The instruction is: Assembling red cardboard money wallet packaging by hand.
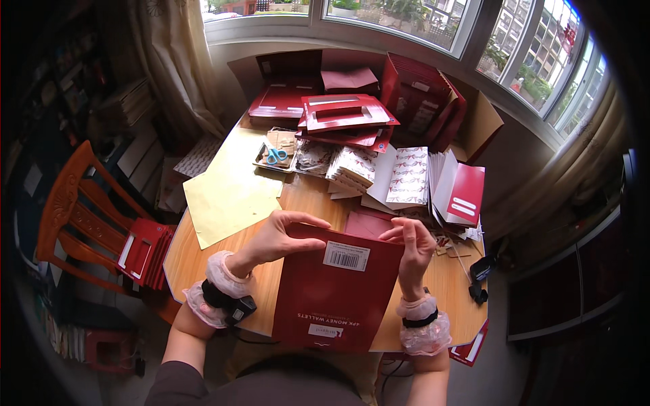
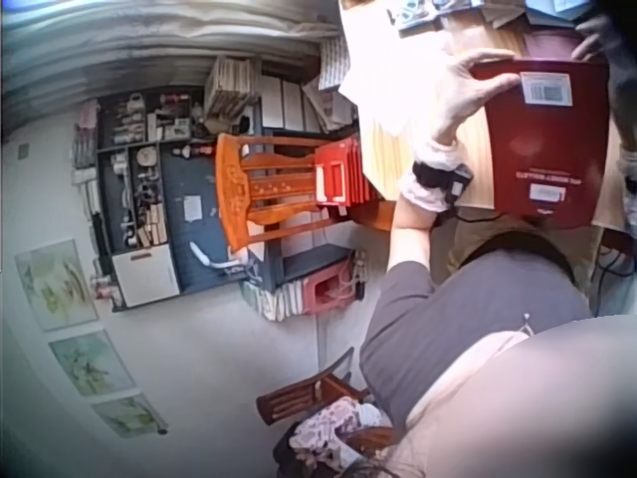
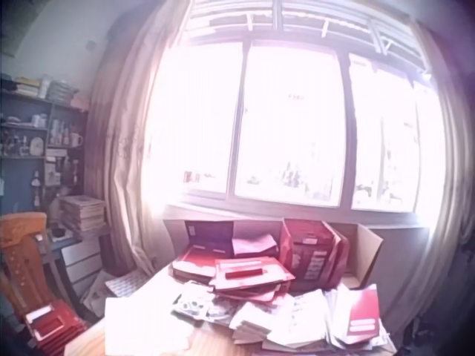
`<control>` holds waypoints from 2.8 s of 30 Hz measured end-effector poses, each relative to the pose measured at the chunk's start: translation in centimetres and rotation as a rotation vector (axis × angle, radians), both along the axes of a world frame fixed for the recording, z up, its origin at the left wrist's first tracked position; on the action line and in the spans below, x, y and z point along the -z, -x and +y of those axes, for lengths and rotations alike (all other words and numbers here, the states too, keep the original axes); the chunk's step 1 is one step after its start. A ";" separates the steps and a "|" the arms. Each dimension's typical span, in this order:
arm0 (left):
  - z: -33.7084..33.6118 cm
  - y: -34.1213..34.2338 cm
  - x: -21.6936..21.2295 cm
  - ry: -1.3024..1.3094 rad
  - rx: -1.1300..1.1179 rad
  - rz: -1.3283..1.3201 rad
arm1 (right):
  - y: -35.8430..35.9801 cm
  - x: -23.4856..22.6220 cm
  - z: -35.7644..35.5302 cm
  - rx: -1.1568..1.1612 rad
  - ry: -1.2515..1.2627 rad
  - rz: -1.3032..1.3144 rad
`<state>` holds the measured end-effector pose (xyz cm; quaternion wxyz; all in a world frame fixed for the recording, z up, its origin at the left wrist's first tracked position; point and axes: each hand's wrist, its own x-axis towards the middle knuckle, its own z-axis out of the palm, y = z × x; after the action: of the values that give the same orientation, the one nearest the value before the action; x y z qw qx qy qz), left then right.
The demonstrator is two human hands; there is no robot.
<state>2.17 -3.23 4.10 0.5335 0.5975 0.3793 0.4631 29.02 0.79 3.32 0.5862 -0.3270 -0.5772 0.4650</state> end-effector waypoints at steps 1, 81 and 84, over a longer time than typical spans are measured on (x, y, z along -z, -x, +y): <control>0.0 -0.2 0.1 -0.003 -0.009 0.005 | 0.0 0.3 -0.2 0.013 -0.040 -0.015; -1.8 -1.1 -1.7 0.030 0.070 0.103 | 3.1 -6.0 -0.9 -0.358 -0.028 -0.800; -1.8 -1.0 -1.7 0.001 0.067 0.113 | 3.1 -5.9 -1.0 -0.373 -0.027 -0.774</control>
<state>3.21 -5.04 5.79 0.5268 0.6349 0.3887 0.4102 25.88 -0.18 9.25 0.2365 -0.3598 -0.8099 0.3982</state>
